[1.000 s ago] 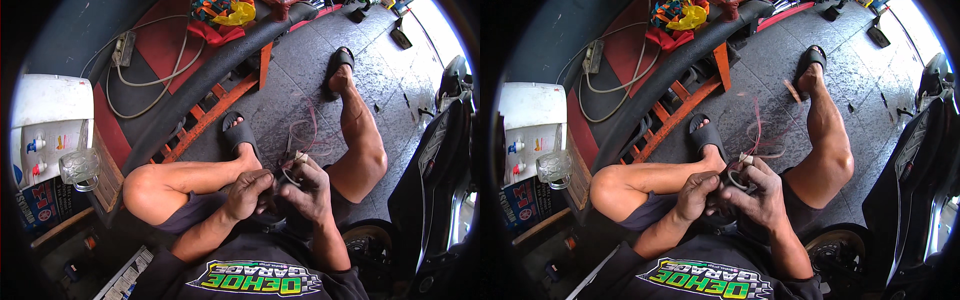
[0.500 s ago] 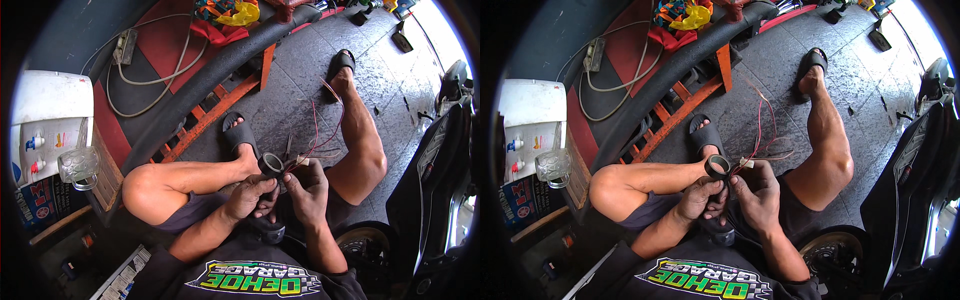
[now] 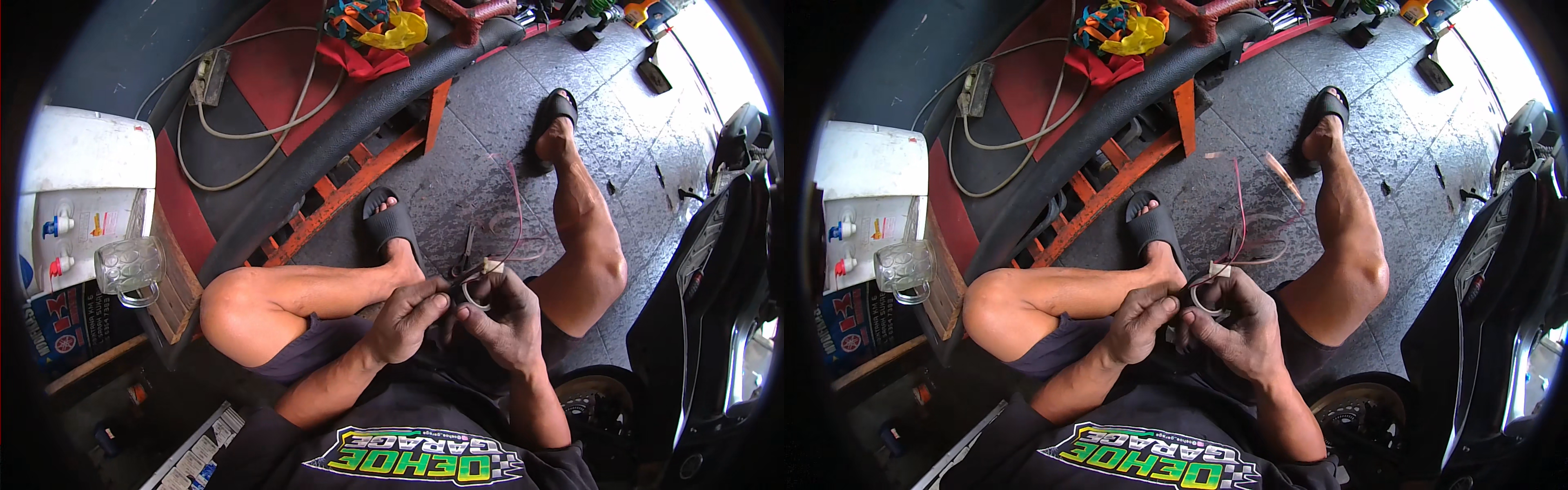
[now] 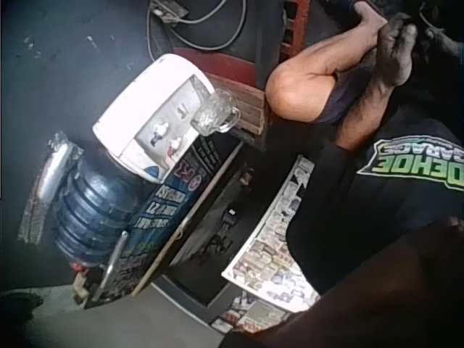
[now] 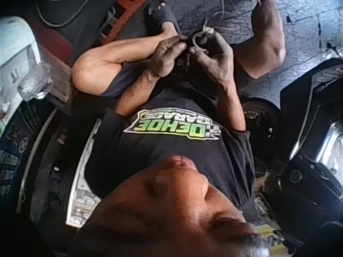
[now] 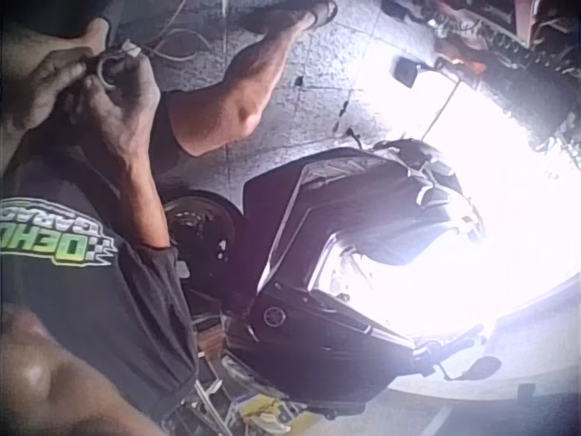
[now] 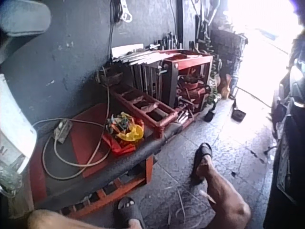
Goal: Splicing and taping wires on a motorcycle component.
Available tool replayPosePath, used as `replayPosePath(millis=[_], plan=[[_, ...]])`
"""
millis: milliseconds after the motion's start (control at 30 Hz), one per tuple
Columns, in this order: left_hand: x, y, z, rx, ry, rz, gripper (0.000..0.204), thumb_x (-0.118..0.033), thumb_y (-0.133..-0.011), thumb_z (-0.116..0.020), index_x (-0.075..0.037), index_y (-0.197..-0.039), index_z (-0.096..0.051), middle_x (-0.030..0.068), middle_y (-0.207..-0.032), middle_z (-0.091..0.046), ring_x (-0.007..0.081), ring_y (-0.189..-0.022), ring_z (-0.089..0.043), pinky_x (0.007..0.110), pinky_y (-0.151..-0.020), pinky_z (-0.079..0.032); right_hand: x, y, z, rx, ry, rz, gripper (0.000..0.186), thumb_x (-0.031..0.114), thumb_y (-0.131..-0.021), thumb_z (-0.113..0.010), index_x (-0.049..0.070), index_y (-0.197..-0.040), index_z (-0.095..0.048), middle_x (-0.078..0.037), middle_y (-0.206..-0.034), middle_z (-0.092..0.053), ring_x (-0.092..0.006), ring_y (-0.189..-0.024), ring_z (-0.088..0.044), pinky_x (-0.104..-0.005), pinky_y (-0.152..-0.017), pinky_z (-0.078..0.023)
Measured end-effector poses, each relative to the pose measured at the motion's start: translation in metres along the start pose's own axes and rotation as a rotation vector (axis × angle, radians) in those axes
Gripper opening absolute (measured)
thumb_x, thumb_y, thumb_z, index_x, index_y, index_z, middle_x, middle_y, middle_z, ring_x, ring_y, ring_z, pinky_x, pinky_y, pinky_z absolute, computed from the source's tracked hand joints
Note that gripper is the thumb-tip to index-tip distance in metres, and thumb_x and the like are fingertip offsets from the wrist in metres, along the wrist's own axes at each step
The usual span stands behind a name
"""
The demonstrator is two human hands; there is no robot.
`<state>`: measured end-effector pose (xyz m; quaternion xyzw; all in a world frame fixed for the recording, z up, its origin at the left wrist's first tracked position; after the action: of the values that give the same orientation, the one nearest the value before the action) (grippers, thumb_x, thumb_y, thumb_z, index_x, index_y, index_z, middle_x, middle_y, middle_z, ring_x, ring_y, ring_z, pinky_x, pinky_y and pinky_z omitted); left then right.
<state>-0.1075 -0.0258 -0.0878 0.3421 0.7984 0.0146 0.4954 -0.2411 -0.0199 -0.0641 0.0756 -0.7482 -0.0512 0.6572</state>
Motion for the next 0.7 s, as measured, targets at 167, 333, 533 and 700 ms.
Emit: replayPosePath(millis=[167, 333, 533, 700], plan=[[-0.03, 0.003, 0.007, -0.313, -0.2, -0.278, 0.012, -0.01, -0.098, -0.054, 0.001, -0.098, -0.059, 0.0026, -0.072, -0.06, 0.0065, -0.06, -0.057, 0.022, -0.056, -0.048, 0.006, -0.003, 0.001, -0.035, 0.078, -0.092, 0.045, 0.005, -0.079, -0.081, -0.002, -0.118, -0.061, -0.008, -0.102, -0.066, -0.0094, -0.097, -0.06, -0.0275, -0.086, -0.05], [-0.052, 0.008, -0.007, -0.055, -0.746, -0.383, 0.014, -0.009, -0.087, -0.072, -0.002, -0.093, -0.061, 0.0133, -0.084, -0.067, 0.0263, -0.076, -0.068, 0.035, -0.066, -0.051, 0.039, -0.002, 0.0, 0.184, 0.46, 0.023, 0.06, 0.016, -0.074, -0.085, 0.0, -0.127, -0.062, -0.015, -0.109, -0.065, -0.0277, -0.1, -0.067, -0.0329, -0.087, -0.052], [-0.047, 0.02, -0.02, -0.007, -0.93, -0.506, 0.013, -0.01, -0.093, -0.058, 0.001, -0.094, -0.052, 0.0185, -0.079, -0.057, 0.04, -0.07, -0.061, 0.045, -0.059, -0.047, 0.058, 0.001, -0.021, 0.35, 0.651, 0.075, 0.041, 0.012, -0.079, -0.076, 0.002, -0.116, -0.064, -0.017, -0.103, -0.06, -0.0357, -0.088, -0.064, -0.0383, -0.078, -0.054], [-0.059, 0.027, -0.026, -0.069, -0.967, -0.621, 0.013, -0.01, -0.092, -0.056, 0.002, -0.091, -0.05, 0.0191, -0.08, -0.055, 0.0395, -0.069, -0.058, 0.045, -0.057, -0.046, 0.078, 0.001, -0.034, 0.35, 0.757, 0.221, 0.035, 0.009, -0.074, -0.073, 0.004, -0.107, -0.062, -0.016, -0.097, -0.06, -0.0388, -0.081, -0.062, -0.0427, -0.069, -0.053]])
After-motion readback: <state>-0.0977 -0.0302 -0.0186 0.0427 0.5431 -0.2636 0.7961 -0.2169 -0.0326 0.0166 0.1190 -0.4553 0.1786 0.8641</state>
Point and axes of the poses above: each hand's wrist, its own y-axis away from the middle knuckle, its own z-axis out of the back of the hand, x = y × z, the point moved 8 cm from there along -y, towards the middle knuckle
